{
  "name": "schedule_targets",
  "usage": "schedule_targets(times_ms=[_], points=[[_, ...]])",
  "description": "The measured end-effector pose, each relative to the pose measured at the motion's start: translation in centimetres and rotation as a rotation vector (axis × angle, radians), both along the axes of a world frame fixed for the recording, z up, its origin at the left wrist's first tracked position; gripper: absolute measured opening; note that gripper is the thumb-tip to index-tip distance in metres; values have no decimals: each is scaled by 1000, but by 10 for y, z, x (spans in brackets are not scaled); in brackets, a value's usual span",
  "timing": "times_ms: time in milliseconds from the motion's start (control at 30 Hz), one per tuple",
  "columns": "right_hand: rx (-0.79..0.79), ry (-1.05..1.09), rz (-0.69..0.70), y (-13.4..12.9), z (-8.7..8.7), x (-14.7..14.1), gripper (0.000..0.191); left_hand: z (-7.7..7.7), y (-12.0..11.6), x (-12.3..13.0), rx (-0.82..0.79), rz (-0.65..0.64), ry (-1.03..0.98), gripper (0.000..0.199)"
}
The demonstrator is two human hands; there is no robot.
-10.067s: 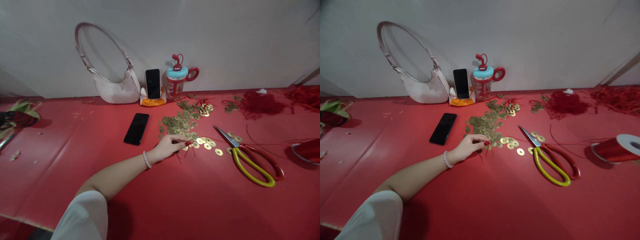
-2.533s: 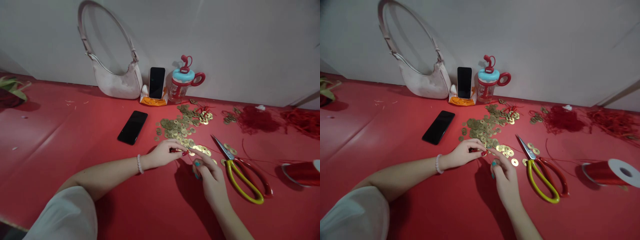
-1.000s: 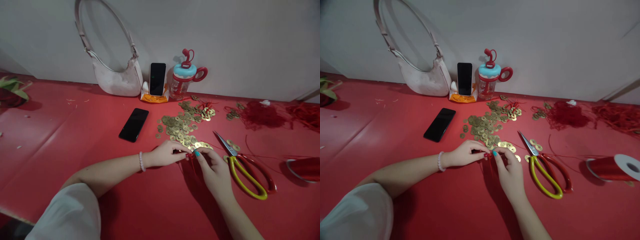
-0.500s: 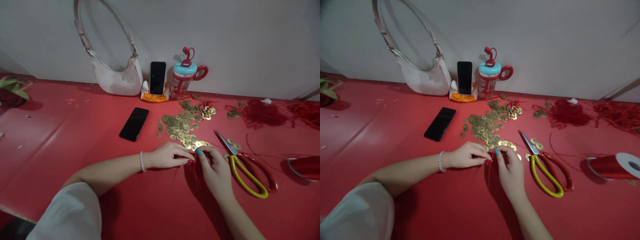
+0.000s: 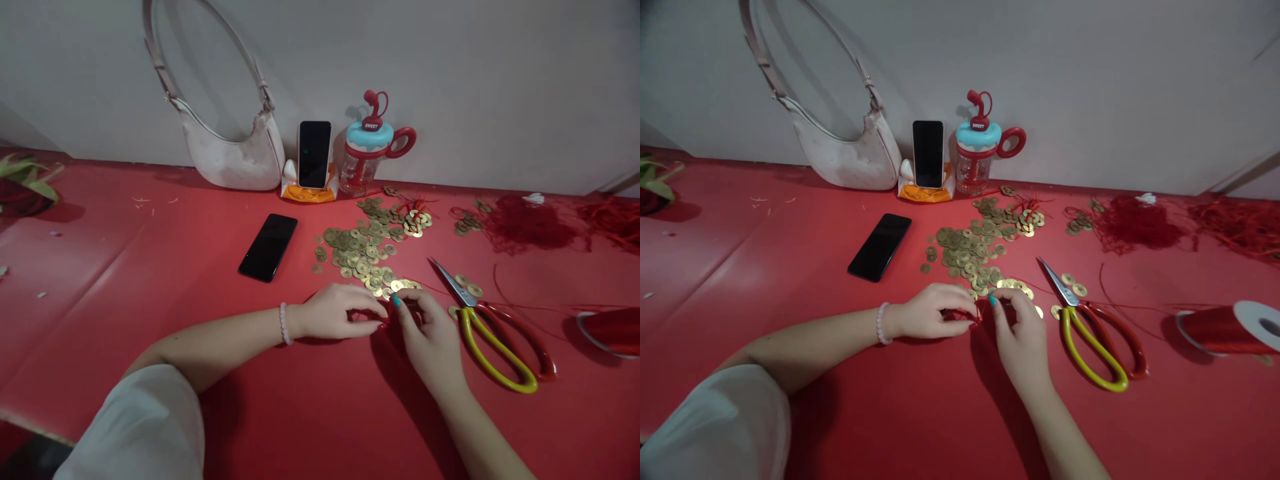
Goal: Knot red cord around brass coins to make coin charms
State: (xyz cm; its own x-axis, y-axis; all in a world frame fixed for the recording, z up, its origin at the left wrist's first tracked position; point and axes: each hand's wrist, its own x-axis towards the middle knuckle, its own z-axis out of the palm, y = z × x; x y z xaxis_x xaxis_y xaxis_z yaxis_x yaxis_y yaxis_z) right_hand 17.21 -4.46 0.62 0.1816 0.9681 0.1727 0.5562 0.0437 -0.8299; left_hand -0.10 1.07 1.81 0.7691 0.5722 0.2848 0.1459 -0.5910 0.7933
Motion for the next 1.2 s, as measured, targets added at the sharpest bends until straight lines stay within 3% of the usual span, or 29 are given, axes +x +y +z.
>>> schedule_targets(times_ms=[233,433,733,1000,1200], points=[[324,-170,151,-6,14,-5,25,-2,1,0,-34,70,-49,18],[479,-335,238,-7,17,-5,28,-3,2,0,0,73,-55,17],[523,-297,174,-6,18,-3,19,-5,1,1,-19,112,-58,19],[577,-296,172,-8,18,-5,20,-1,0,2,-87,251,-51,18],[526,-274,135,-8,17,-3,16,-1,0,2,-87,235,-64,16]])
